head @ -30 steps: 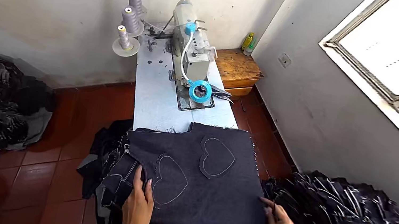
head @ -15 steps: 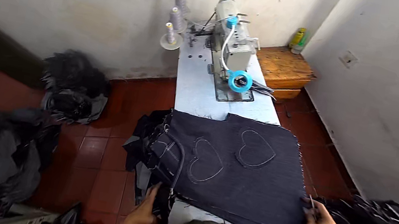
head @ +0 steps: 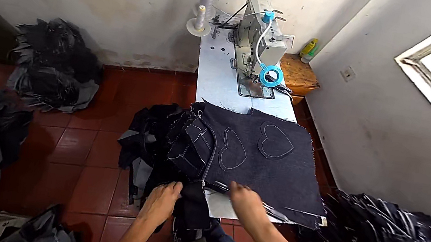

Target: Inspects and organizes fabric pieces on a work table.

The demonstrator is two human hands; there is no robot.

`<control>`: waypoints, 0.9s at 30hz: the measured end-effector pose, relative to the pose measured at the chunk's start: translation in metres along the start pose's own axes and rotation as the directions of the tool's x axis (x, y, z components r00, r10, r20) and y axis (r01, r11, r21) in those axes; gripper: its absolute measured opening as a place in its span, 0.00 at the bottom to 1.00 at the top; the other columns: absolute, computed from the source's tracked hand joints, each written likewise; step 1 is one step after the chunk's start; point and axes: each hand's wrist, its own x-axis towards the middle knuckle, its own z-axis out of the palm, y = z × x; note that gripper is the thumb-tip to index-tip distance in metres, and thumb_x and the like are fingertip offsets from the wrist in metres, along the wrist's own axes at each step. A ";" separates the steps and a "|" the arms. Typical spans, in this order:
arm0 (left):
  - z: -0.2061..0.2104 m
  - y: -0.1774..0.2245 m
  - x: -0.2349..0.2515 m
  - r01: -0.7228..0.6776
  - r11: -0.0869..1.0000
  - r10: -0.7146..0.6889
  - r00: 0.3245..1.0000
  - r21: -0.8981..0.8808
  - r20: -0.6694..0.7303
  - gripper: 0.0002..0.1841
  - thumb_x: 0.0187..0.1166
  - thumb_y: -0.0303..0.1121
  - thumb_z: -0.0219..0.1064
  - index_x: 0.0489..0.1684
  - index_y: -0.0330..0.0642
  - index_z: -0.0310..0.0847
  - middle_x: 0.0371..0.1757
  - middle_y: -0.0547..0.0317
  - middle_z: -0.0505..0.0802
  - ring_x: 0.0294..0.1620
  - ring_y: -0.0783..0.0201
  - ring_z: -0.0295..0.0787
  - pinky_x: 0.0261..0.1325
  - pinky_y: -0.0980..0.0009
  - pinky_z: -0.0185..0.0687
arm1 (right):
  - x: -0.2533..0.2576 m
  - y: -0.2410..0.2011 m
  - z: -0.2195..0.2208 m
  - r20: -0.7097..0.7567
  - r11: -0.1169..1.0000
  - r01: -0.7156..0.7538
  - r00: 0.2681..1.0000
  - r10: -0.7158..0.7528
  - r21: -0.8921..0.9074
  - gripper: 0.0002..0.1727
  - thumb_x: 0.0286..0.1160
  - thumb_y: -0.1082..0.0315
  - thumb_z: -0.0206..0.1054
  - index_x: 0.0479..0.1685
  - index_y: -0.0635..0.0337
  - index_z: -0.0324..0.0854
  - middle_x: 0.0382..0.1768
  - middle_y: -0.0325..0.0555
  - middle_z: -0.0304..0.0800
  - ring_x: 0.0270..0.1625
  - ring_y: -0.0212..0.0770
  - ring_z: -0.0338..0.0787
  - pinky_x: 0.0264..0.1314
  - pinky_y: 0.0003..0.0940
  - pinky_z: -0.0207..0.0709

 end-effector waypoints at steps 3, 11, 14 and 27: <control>-0.010 0.017 -0.013 0.051 0.999 -0.051 0.997 0.011 0.051 0.17 0.90 0.34 0.56 0.67 0.32 0.79 0.59 0.36 0.91 0.63 0.39 0.89 0.72 0.46 0.78 | 0.017 -0.036 0.031 -0.232 0.979 0.164 0.954 -0.188 -0.120 0.12 0.85 0.75 0.53 0.48 0.74 0.82 0.42 0.66 0.91 0.50 0.64 0.95 0.48 0.53 0.88; -0.008 0.035 -0.035 0.126 0.974 -0.096 0.983 -0.187 0.159 0.20 0.89 0.40 0.59 0.67 0.32 0.78 0.56 0.36 0.91 0.63 0.40 0.89 0.70 0.44 0.79 | 0.013 -0.042 -0.004 -0.048 1.000 0.014 0.999 -0.014 -0.005 0.23 0.95 0.60 0.40 0.61 0.70 0.75 0.51 0.68 0.88 0.57 0.67 0.92 0.53 0.61 0.84; 0.000 0.029 -0.060 0.030 0.964 -0.045 0.998 -0.263 -0.051 0.19 0.84 0.38 0.65 0.58 0.27 0.82 0.50 0.33 0.92 0.57 0.36 0.90 0.65 0.39 0.81 | -0.016 -0.023 -0.013 -0.113 0.880 0.124 0.990 -0.081 0.458 0.28 0.91 0.47 0.53 0.65 0.65 0.79 0.48 0.60 0.91 0.53 0.58 0.92 0.60 0.57 0.82; 0.005 0.024 -0.094 -0.667 0.655 0.585 0.745 -0.356 -0.319 0.27 0.91 0.50 0.54 0.37 0.34 0.89 0.39 0.50 0.94 0.49 0.64 0.92 0.61 0.63 0.86 | -0.108 0.042 -0.011 -0.558 0.394 0.590 0.804 -0.205 0.705 0.20 0.74 0.51 0.73 0.46 0.62 0.90 0.52 0.45 0.90 0.49 0.33 0.87 0.51 0.33 0.83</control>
